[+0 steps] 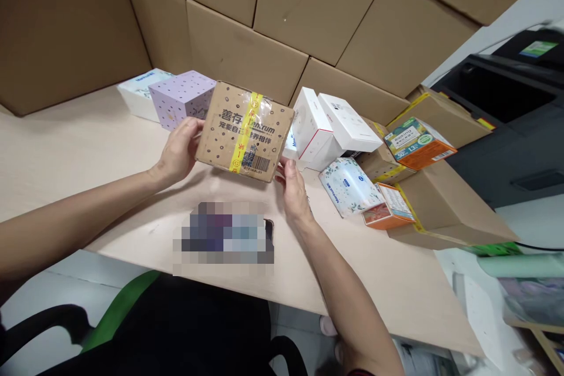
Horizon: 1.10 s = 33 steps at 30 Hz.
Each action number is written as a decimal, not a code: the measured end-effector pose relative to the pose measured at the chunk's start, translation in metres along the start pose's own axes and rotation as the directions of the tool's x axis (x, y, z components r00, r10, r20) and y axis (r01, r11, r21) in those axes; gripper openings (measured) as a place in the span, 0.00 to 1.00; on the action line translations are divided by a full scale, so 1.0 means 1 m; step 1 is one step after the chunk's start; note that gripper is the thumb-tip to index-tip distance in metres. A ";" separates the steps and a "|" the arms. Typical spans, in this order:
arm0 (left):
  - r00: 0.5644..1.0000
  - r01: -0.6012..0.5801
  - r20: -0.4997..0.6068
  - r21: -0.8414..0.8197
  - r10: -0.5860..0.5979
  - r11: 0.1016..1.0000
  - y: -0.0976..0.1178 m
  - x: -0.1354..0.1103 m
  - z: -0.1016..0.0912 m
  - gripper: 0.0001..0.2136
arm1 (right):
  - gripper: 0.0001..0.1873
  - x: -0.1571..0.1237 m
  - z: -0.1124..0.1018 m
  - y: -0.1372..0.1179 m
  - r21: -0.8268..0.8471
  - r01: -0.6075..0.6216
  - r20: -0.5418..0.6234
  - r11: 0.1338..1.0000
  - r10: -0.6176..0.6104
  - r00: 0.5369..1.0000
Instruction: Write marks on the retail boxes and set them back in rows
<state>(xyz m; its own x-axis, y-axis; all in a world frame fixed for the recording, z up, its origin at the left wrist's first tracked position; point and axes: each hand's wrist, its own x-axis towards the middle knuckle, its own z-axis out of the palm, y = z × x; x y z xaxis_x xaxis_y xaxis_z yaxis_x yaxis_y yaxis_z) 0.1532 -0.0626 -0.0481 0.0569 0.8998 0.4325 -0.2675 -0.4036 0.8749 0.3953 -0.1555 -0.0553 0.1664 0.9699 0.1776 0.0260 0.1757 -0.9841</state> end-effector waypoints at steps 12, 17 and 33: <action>0.997 0.074 -0.023 -0.041 -0.075 0.996 0.000 -0.004 0.004 0.23 | 0.37 0.000 0.001 0.013 -0.098 -0.053 -0.014 0.994 0.052 0.999; 0.991 0.137 -0.010 0.025 -0.136 0.990 0.001 -0.003 0.002 0.25 | 0.37 0.000 0.000 0.019 -0.089 -0.118 -0.029 0.989 0.116 0.993; 0.971 0.227 -0.093 0.087 -0.219 0.970 0.011 0.023 -0.009 0.13 | 0.42 -0.004 0.006 0.003 -0.099 -0.175 0.088 0.980 0.183 0.979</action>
<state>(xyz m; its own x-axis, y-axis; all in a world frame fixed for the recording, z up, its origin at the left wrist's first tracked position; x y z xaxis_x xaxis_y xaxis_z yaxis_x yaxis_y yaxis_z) 0.1425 -0.0447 -0.0300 0.0242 0.9778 0.2083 -0.1633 -0.2017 0.9657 0.3885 -0.1574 -0.0585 0.0814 0.9967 -0.0063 0.0943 -0.0140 -0.9954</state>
